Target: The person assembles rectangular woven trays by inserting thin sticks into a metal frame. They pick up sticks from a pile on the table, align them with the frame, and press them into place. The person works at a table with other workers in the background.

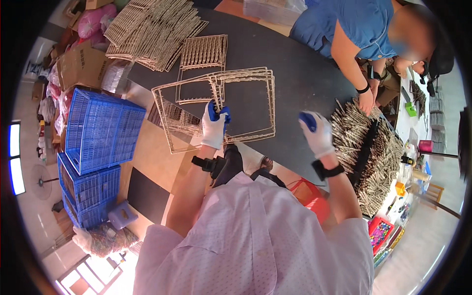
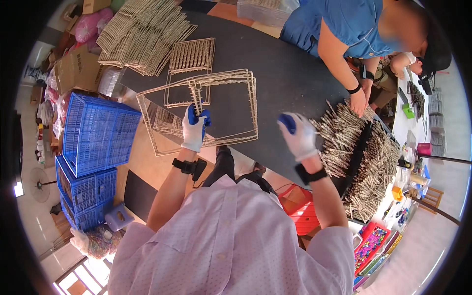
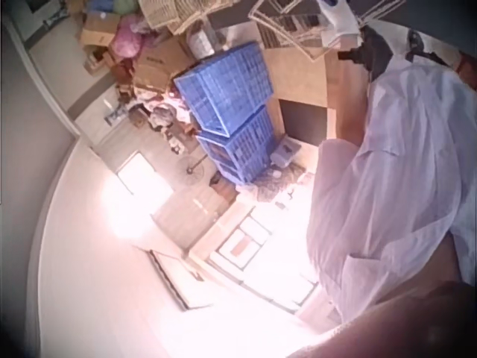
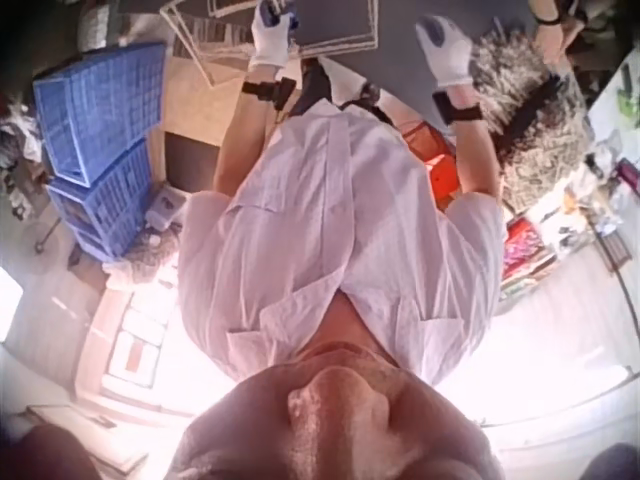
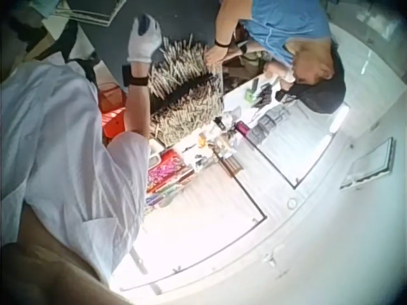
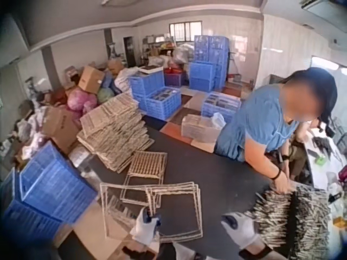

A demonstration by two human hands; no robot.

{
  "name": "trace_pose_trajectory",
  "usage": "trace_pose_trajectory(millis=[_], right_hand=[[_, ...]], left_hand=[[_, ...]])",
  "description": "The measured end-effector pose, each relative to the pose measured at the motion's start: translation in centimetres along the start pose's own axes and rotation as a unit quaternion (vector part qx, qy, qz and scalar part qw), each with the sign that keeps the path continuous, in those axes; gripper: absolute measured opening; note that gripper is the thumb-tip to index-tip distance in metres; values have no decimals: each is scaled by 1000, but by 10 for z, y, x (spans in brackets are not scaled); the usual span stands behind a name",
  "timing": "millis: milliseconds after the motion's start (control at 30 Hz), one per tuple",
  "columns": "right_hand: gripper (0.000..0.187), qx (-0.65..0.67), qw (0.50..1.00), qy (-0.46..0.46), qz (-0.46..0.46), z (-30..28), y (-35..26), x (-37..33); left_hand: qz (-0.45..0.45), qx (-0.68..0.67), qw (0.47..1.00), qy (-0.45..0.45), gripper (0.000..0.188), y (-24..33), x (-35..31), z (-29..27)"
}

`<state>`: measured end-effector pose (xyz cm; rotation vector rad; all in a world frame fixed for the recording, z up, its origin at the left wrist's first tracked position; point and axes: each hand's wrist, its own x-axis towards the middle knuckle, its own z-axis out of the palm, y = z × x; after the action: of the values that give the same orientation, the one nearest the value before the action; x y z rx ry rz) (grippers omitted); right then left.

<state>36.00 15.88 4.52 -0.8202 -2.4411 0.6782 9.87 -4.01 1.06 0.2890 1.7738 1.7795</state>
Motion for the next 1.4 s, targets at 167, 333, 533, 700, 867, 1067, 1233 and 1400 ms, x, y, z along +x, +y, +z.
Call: trace_pose_trajectory(millis=[167, 333, 533, 700, 867, 1067, 1233, 1400], right_hand=[[31, 593, 724, -189, 298, 56, -93, 80], [38, 218, 922, -321, -4, 70, -113, 93], [32, 20, 861, -487, -145, 101, -110, 90], [38, 83, 833, -538, -92, 110, -101, 98], [32, -99, 904, -393, -138, 105, -117, 74], [38, -205, 890, -310, -264, 102, -118, 61], [43, -8, 929, -336, -156, 100, -105, 69], [43, -4, 926, -366, -94, 98, -102, 78]], left_hand=[[67, 23, 997, 1, 45, 9, 1, 14], [108, 49, 993, 2, 46, 28, 2, 10], [142, 66, 986, -55, 54, 53, 5, 11], [174, 93, 979, -53, 53, 60, 6, 13], [128, 52, 990, 24, 47, 50, 16, 20], [5, -54, 990, 127, 30, 38, 38, 12], [38, -27, 996, 82, 36, 37, 30, 13], [98, 10, 994, 51, 42, 42, 22, 26]])
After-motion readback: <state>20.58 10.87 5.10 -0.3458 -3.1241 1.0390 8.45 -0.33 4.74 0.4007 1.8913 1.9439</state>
